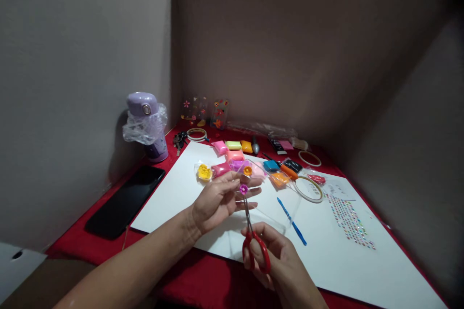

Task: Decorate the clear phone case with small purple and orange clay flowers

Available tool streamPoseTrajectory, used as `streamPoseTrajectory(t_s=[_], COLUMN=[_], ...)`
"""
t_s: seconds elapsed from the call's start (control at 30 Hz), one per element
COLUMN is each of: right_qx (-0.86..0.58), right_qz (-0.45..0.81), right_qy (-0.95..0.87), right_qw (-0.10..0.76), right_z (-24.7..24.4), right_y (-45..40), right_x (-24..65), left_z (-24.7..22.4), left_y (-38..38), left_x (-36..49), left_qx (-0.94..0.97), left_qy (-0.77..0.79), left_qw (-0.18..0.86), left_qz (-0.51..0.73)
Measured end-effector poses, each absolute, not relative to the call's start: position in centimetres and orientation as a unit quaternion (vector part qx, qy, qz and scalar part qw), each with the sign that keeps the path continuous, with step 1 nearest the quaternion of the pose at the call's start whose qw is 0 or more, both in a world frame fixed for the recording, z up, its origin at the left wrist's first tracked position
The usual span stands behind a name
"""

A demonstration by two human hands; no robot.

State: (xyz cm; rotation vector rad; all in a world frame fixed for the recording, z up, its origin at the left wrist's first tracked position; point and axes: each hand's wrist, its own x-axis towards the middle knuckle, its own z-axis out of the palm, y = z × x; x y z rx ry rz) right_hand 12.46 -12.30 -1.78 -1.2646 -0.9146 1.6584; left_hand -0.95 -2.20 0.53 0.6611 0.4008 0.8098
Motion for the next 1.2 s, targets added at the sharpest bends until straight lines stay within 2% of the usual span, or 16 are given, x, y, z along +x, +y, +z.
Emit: streamPoseTrajectory(t_s=[1.2], right_qx=[-0.468], right_qz=[0.676], right_qy=[-0.305], right_qw=[0.480], right_z=[-1.76], right_y=[-11.73], right_x=[11.93], left_z=[0.62], left_y=[-2.56], left_x=[-0.77], left_qx=[0.290], left_qy=[0.176], left_qw=[0.851], left_qz=[0.400])
